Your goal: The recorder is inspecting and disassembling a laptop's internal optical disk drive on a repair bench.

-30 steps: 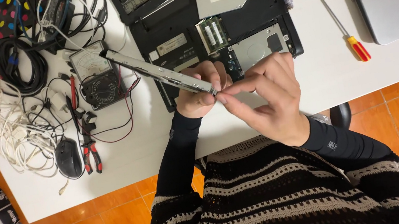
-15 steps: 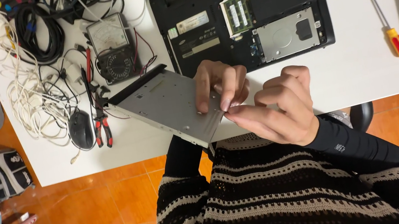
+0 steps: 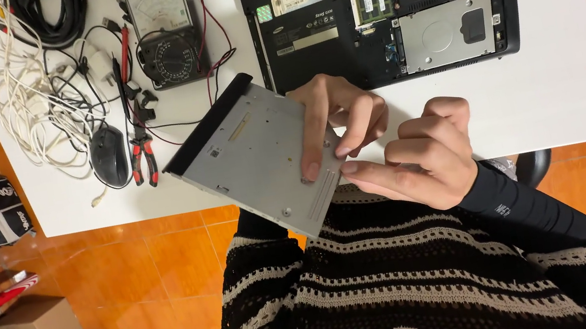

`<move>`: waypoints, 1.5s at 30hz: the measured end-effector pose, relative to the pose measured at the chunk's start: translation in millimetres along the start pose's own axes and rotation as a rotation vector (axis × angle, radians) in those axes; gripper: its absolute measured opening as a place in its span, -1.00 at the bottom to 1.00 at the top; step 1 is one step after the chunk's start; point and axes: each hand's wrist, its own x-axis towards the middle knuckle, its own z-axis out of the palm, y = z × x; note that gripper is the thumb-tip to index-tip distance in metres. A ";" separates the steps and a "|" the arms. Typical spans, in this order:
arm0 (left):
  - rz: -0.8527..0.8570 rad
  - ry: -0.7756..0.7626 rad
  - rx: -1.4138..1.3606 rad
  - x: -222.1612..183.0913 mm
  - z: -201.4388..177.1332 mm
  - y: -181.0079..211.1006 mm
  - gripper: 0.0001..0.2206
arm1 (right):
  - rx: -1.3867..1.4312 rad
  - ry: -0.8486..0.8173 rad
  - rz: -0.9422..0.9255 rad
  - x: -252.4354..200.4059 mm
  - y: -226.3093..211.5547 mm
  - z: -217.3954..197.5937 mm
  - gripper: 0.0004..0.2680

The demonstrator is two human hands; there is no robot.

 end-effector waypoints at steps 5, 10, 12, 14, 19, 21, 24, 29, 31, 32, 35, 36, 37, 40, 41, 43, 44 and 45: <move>-0.068 -0.018 0.010 1.9 -1.4 1.8 -0.57 | 0.004 -0.004 -0.026 -3.4 1.8 2.3 -0.72; -0.059 -0.029 -0.015 9.2 6.8 7.6 -0.58 | -0.017 -0.008 -0.064 -4.9 4.9 2.1 -0.72; -0.097 0.003 0.022 11.8 10.1 12.2 -0.51 | 0.025 0.045 -0.083 -6.7 6.9 1.8 -0.71; -0.130 -0.009 0.032 16.1 12.8 11.8 -0.50 | 0.035 0.034 -0.093 -13.5 7.1 0.1 -0.72; -0.131 0.016 0.061 21.9 12.0 -8.7 -0.45 | 0.137 0.119 -0.130 -32.0 11.2 -2.0 -0.74; -0.038 -0.105 -0.046 21.1 5.1 -23.4 -0.47 | 0.135 0.071 -0.078 -38.0 12.4 -7.7 -0.72; -0.008 -0.029 -0.161 9.3 2.9 -38.2 -0.53 | 0.089 0.057 0.019 -39.6 13.1 -9.5 -0.70; 0.008 0.015 -0.168 5.4 -5.5 -41.2 -0.58 | 0.073 0.028 0.002 -23.2 19.5 -11.9 -0.72; 0.045 0.021 -0.176 6.5 -6.5 -42.7 -0.55 | 0.063 0.006 0.005 -20.3 19.5 -11.8 -0.72; 0.062 -0.005 -0.178 7.0 -6.2 -43.3 -0.55 | 0.063 0.015 -0.002 -19.3 19.2 -11.4 -0.72; 0.073 -0.022 -0.177 3.0 -5.1 -42.5 -0.60 | 0.048 0.025 -0.013 -16.8 19.3 -12.1 -0.72; 0.066 -0.007 -0.168 0.2 -3.9 -41.3 -0.64 | 0.041 0.028 -0.020 -16.0 19.0 -12.3 -0.72; 0.067 -0.007 -0.170 -0.6 -3.5 -40.5 -0.64 | 0.040 0.027 -0.019 -15.3 19.2 -13.3 -0.72; -0.035 0.054 -0.138 1.4 -4.1 -42.2 -0.71 | 0.024 0.024 -0.020 -11.8 21.0 -14.9 -0.72; 0.020 0.036 -0.184 5.4 -6.0 -47.1 -0.66 | 0.015 0.000 -0.021 -10.6 22.7 -15.4 -0.72; 0.073 0.012 -0.230 4.9 -9.8 -64.0 -0.60 | 0.003 -0.024 -0.023 -8.7 25.4 -13.9 -0.73; 0.182 0.040 -0.249 0.4 -11.9 -76.0 -0.61 | 0.016 0.012 0.018 -8.2 26.6 -12.0 -0.73; 0.290 0.066 -0.270 -3.4 -14.9 -88.0 -0.62 | 0.025 0.049 0.059 -7.5 28.4 -10.3 -0.74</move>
